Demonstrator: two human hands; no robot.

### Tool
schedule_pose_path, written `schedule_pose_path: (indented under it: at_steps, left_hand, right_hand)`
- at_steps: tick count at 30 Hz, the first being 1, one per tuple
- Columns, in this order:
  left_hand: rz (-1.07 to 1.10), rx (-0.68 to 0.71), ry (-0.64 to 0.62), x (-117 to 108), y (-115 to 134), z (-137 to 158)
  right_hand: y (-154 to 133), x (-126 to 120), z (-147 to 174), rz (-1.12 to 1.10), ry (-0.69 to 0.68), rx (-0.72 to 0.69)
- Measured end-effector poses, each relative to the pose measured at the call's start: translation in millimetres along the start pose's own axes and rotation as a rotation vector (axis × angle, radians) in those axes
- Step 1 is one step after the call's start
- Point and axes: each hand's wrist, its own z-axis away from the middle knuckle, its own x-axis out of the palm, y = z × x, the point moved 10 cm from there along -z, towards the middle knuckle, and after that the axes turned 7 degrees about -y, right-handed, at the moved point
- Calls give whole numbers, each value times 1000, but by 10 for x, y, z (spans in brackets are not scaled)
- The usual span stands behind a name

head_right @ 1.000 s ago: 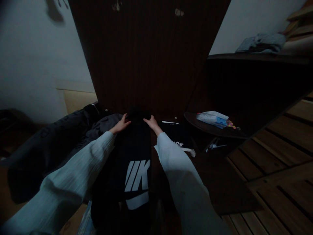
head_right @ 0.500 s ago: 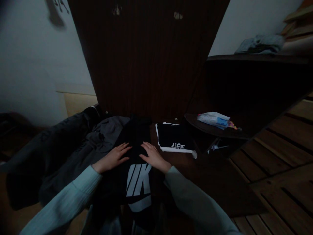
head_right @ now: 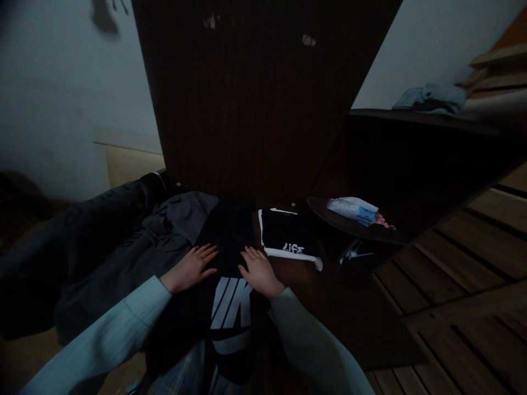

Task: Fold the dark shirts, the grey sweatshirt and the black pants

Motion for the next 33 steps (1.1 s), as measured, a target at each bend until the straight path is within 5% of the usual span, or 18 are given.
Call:
schedule_pose_path:
  at_steps: [5, 11, 16, 33]
  left_hand:
    - [53, 23, -98, -96, 199, -318]
    - [-131, -24, 14, -42, 6, -648]
    - [-222, -111, 14, 103, -150, -619]
    - [-225, -144, 32, 48, -238, -578]
  right_hand:
    - [65, -196, -140, 60, -31, 127]
    - [-29, -43, -583, 1, 55, -79]
    - [47, 201, -665, 2, 25, -25]
    - [91, 187, -661, -79, 34, 1]
